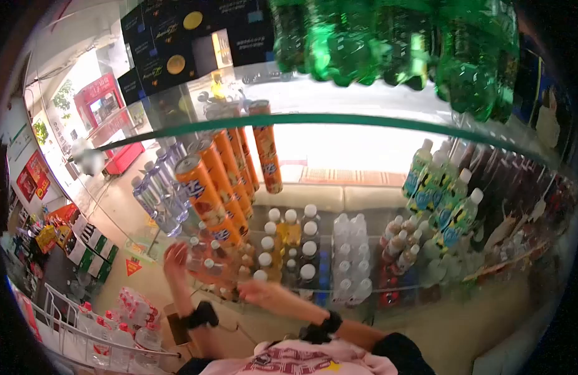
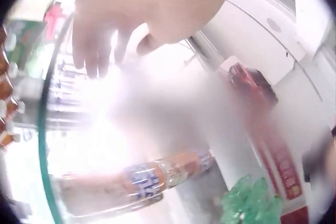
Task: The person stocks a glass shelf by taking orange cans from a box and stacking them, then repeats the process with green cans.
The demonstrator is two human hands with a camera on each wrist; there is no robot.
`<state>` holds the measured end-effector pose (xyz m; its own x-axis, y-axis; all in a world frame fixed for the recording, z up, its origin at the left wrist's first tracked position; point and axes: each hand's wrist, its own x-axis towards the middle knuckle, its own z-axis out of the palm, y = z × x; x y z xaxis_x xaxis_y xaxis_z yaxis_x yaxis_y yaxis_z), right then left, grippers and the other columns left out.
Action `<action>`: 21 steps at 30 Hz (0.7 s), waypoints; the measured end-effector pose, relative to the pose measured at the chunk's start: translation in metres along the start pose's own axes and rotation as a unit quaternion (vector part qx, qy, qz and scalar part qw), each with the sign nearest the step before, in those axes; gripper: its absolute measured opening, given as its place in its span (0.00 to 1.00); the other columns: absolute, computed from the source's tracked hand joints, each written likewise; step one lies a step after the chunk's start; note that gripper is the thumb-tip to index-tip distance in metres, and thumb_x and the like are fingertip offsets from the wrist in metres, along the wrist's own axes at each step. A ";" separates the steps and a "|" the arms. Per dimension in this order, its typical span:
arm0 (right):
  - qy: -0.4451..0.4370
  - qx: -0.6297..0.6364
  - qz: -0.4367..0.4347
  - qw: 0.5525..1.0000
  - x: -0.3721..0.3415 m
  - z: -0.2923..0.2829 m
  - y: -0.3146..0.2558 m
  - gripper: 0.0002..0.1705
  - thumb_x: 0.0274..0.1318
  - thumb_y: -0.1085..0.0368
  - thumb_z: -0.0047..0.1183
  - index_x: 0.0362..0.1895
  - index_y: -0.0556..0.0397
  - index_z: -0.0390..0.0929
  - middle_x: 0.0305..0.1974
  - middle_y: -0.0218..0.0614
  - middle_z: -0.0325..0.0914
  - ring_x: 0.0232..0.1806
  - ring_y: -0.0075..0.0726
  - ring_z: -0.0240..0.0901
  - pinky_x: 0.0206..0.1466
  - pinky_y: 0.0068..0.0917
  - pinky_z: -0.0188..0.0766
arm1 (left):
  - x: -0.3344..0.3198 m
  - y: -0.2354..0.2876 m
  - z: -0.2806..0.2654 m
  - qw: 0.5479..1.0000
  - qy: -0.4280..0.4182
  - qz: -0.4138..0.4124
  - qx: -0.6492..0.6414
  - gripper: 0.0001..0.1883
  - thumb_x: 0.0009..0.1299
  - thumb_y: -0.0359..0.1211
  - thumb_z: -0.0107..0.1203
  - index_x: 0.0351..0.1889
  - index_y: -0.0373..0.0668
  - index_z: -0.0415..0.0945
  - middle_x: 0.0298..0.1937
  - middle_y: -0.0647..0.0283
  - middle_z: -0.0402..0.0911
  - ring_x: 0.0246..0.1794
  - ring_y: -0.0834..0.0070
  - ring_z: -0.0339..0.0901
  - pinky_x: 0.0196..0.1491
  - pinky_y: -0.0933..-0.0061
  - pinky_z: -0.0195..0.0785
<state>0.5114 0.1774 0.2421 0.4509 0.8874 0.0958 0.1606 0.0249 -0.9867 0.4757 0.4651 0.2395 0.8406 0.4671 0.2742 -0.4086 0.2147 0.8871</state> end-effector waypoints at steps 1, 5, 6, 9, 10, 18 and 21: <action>-0.056 -0.006 -0.024 0.998 -0.010 0.002 0.013 0.21 0.65 0.56 0.44 0.58 0.52 0.65 0.50 0.36 0.72 0.53 0.29 0.67 0.56 0.28 0.63 | -0.024 0.007 0.002 0.995 -0.066 -0.059 0.041 0.18 0.72 0.37 0.43 0.55 0.37 0.68 0.51 0.60 0.75 0.54 0.72 0.70 0.56 0.74 0.64; -0.248 0.014 0.100 0.964 -0.075 -0.011 0.067 0.24 0.65 0.52 0.41 0.59 0.54 0.65 0.52 0.38 0.72 0.55 0.34 0.66 0.59 0.30 0.60 | -0.109 -0.029 0.007 0.814 -0.385 -0.349 0.259 0.18 0.71 0.38 0.43 0.52 0.38 0.71 0.50 0.55 0.76 0.51 0.66 0.72 0.54 0.69 0.66; -0.318 0.011 0.111 0.941 -0.091 -0.018 0.097 0.26 0.65 0.51 0.40 0.59 0.54 0.65 0.54 0.39 0.71 0.56 0.36 0.66 0.60 0.30 0.60 | -0.138 -0.059 0.005 0.769 -0.394 -0.398 0.309 0.18 0.70 0.39 0.43 0.51 0.38 0.72 0.49 0.54 0.76 0.50 0.64 0.73 0.53 0.67 0.67; -0.285 -0.112 0.186 0.934 -0.160 -0.050 0.220 0.28 0.65 0.51 0.40 0.62 0.56 0.62 0.56 0.40 0.69 0.58 0.37 0.64 0.62 0.31 0.59 | -0.239 -0.173 -0.032 0.682 -0.208 -0.444 0.543 0.18 0.70 0.40 0.43 0.49 0.38 0.74 0.48 0.50 0.77 0.48 0.59 0.75 0.51 0.63 0.68; -0.236 -0.120 0.225 0.937 -0.193 -0.060 0.277 0.29 0.64 0.50 0.41 0.62 0.56 0.61 0.57 0.40 0.69 0.58 0.38 0.64 0.62 0.30 0.59 | -0.279 -0.212 -0.043 0.661 -0.120 -0.443 0.594 0.18 0.69 0.40 0.42 0.48 0.39 0.75 0.48 0.49 0.77 0.47 0.58 0.75 0.50 0.62 0.69; -0.103 0.038 0.396 0.912 -0.390 -0.153 0.403 0.26 0.65 0.52 0.38 0.60 0.55 0.64 0.50 0.38 0.73 0.49 0.36 0.72 0.57 0.31 0.64 | -0.568 -0.319 0.118 0.644 -0.101 -0.524 0.548 0.18 0.67 0.42 0.44 0.43 0.39 0.76 0.42 0.47 0.79 0.44 0.54 0.76 0.45 0.58 0.70; -0.189 -0.317 0.381 0.848 -0.495 -0.170 0.522 0.27 0.60 0.50 0.42 0.56 0.53 0.68 0.49 0.37 0.74 0.47 0.42 0.71 0.51 0.37 0.68 | -0.601 -0.306 0.147 0.638 -0.113 -0.517 0.558 0.17 0.66 0.43 0.45 0.41 0.40 0.76 0.40 0.47 0.79 0.43 0.54 0.76 0.43 0.57 0.70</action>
<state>0.5214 -0.3272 -0.2977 0.3411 0.6221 -0.7048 0.4441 -0.7674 -0.4624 0.1477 -0.0074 -0.1417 0.5365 0.4079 -0.7388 0.8094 -0.4966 0.3136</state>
